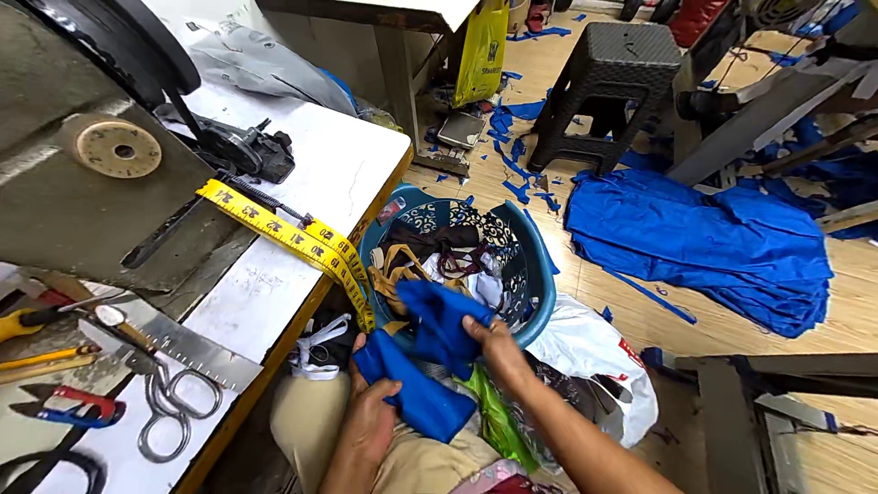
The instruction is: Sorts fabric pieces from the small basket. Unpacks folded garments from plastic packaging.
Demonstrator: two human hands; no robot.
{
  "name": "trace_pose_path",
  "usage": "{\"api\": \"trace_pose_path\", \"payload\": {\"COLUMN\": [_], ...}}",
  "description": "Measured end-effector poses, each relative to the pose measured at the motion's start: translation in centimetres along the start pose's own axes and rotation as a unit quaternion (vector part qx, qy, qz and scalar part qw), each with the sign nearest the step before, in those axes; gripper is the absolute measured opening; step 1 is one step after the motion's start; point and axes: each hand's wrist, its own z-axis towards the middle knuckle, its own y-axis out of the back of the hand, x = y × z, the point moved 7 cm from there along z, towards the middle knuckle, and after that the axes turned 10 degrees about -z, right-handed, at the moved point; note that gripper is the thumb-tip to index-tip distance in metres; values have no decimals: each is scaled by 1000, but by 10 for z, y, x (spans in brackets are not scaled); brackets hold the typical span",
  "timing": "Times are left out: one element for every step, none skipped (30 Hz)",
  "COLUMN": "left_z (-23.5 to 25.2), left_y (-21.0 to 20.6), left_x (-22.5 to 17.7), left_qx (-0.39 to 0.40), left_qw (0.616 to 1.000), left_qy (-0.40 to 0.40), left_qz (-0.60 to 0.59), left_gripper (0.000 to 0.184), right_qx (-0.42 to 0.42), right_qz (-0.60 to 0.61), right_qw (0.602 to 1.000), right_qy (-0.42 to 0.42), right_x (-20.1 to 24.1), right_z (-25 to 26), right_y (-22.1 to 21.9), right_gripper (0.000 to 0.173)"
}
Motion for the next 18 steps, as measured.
{"api": "trace_pose_path", "payload": {"left_z": [-1, -2, -3, -4, -5, -5, -6, -9, -13, -18, -25, -34, -41, -45, -47, -49, -53, -58], "left_y": [1, 2, 2, 1, 1, 2, 2, 3, 5, 8, 11, 14, 16, 19, 19, 17, 14, 13], "left_x": [-1, -2, -4, -5, -6, -6, -7, -8, -9, -9, -11, -13, -16, -19, -21, -24, -28, -31], "left_qx": [3, 2, 1, -1, -5, -13, -22, -34, -54, -86, -126, -161, -177, -172, -140, -83, -22, 11], "left_qw": [1000, 1000, 999, 998, 996, 995, 994, 995, 996, 995, 991, 986, 984, 985, 990, 995, 997, 997], "left_qy": [-6, -18, -35, -53, -68, -76, -75, -66, -52, -39, -29, -17, -6, -2, -3, -5, -9, -11], "left_qz": [-11, -9, 6, 27, 49, 64, 73, 71, 56, 37, 29, 28, 21, 4, -23, -50, -69, -79], "left_gripper": [116, 115, 112, 108, 102, 96, 88, 79, 67, 51, 35, 31, 37, 44, 51, 58, 64, 71], "right_qx": [-31, -54, -64, -64, -41, 8, 69, 127, 181, 222, 252, 275, 286, 290, 286, 279, 273, 269], "right_qz": [-30, -67, -110, -156, -202, -249, -300, -352, -400, -441, -475, -505, -530, -543, -544, -542, -539, -536], "right_qw": [999, 994, 986, 974, 961, 943, 917, 882, 845, 807, 771, 740, 718, 710, 710, 710, 708, 705], "right_qy": [33, 69, 110, 148, 185, 223, 255, 285, 305, 324, 340, 349, 349, 344, 344, 353, 365, 379], "right_x": [16, 34, 52, 69, 84, 94, 96, 94, 86, 74, 59, 43, 28, 17, 10, 8, 9, 10], "right_z": [6, 9, 10, 7, 1, -6, -14, -26, -43, -61, -79, -95, -108, -116, -121, -125, -127, -129], "right_y": [11, 20, 25, 25, 20, 8, -7, -26, -45, -63, -78, -90, -99, -104, -106, -107, -108, -108], "right_gripper": [21, 20, 20, 20, 21, 27, 32, 35, 36, 35, 35, 38, 44, 47, 48, 47, 45, 43]}}
